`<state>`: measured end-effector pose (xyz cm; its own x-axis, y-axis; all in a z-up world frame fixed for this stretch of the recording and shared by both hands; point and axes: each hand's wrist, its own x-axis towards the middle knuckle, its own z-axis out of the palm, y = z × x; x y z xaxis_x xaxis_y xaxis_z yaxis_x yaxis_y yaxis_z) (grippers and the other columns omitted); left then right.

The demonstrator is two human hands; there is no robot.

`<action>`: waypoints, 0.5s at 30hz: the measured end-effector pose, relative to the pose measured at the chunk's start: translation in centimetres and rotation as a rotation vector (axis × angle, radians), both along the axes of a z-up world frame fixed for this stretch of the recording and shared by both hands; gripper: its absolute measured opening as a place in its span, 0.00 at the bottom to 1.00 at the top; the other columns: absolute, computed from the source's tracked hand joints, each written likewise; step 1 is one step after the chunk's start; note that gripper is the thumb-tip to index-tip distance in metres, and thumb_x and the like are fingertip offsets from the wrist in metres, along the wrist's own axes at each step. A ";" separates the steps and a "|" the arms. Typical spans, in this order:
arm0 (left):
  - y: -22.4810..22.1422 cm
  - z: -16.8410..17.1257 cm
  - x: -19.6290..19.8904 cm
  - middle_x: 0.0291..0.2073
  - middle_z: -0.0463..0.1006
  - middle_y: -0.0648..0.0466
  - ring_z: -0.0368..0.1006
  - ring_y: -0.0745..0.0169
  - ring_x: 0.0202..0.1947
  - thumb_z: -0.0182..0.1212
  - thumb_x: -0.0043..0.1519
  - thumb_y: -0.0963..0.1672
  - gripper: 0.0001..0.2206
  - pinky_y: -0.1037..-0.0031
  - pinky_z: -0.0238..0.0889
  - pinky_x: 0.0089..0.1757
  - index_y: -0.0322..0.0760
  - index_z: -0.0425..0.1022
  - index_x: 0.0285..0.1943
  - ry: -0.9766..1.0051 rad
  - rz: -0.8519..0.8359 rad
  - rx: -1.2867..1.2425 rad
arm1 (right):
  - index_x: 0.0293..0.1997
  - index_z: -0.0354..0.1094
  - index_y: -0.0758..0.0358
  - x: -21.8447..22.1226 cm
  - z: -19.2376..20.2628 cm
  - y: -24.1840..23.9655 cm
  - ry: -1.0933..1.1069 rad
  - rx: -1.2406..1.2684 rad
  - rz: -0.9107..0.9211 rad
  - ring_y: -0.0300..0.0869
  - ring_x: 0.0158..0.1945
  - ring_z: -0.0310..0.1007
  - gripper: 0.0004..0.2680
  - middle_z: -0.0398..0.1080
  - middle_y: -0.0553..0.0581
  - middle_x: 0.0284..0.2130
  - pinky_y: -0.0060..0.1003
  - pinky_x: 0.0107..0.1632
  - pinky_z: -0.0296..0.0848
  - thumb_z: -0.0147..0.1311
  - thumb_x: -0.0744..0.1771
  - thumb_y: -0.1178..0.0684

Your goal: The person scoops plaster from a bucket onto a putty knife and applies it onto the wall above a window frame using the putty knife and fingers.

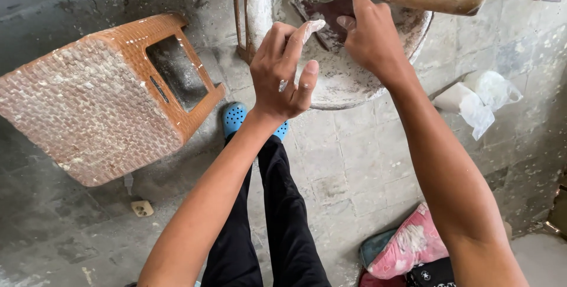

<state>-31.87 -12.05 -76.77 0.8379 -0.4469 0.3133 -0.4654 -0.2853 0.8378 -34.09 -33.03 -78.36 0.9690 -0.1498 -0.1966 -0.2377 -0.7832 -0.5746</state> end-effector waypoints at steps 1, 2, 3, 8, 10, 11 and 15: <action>-0.1 0.1 0.0 0.42 0.69 0.50 0.71 0.54 0.42 0.41 0.71 0.53 0.24 0.67 0.66 0.41 0.30 0.73 0.62 -0.027 0.001 0.019 | 0.46 0.55 0.73 0.4 0.7 0.1 0.015 0.039 -0.020 0.71 0.39 0.73 0.09 0.72 0.77 0.34 0.59 0.40 0.68 0.56 0.69 0.65; -0.3 0.0 0.1 0.42 0.69 0.50 0.71 0.54 0.42 0.41 0.71 0.53 0.24 0.67 0.66 0.41 0.30 0.73 0.62 -0.030 0.001 0.016 | 0.46 0.55 0.73 0.5 0.3 -0.2 0.013 0.036 -0.020 0.71 0.39 0.73 0.09 0.72 0.77 0.34 0.59 0.40 0.68 0.56 0.69 0.65; -0.4 0.0 0.1 0.41 0.69 0.50 0.71 0.55 0.41 0.41 0.71 0.53 0.25 0.67 0.65 0.40 0.30 0.73 0.62 -0.030 0.007 0.015 | 0.47 0.55 0.74 0.4 0.0 -0.5 0.007 0.034 -0.034 0.68 0.40 0.76 0.08 0.73 0.77 0.35 0.56 0.40 0.72 0.52 0.67 0.68; -0.5 -0.4 0.1 0.42 0.70 0.49 0.71 0.56 0.39 0.39 0.72 0.53 0.25 0.67 0.66 0.41 0.30 0.72 0.62 -0.075 0.018 0.023 | 0.48 0.57 0.75 0.4 0.4 -0.6 0.078 -0.087 0.058 0.71 0.36 0.72 0.13 0.72 0.78 0.29 0.59 0.39 0.71 0.51 0.62 0.72; -0.6 -0.3 0.0 0.42 0.70 0.49 0.71 0.56 0.38 0.38 0.72 0.53 0.25 0.67 0.66 0.40 0.30 0.72 0.62 -0.061 0.028 0.027 | 0.50 0.57 0.76 0.5 1.2 -1.5 -0.047 -0.058 0.039 0.68 0.38 0.75 0.10 0.73 0.77 0.34 0.56 0.39 0.74 0.51 0.67 0.72; -0.5 -0.3 0.0 0.42 0.70 0.49 0.71 0.56 0.38 0.38 0.72 0.53 0.25 0.67 0.66 0.40 0.30 0.72 0.62 -0.059 0.030 0.028 | 0.50 0.57 0.76 0.4 0.3 -1.2 -0.045 -0.057 0.041 0.68 0.38 0.75 0.10 0.73 0.77 0.34 0.56 0.39 0.74 0.51 0.67 0.72; -0.7 -0.6 0.0 0.41 0.70 0.49 0.71 0.56 0.40 0.37 0.71 0.53 0.26 0.67 0.66 0.39 0.29 0.73 0.61 -0.057 0.041 0.031 | 0.52 0.56 0.76 0.2 -0.8 -0.8 0.158 -0.134 0.043 0.65 0.31 0.75 0.12 0.71 0.76 0.31 0.53 0.34 0.76 0.45 0.64 0.74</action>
<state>-31.88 -12.73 -77.34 0.8368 -0.4233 0.3473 -0.4996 -0.3306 0.8007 -33.87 -33.84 -79.18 0.9337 -0.1444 -0.3277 -0.2815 -0.8615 -0.4225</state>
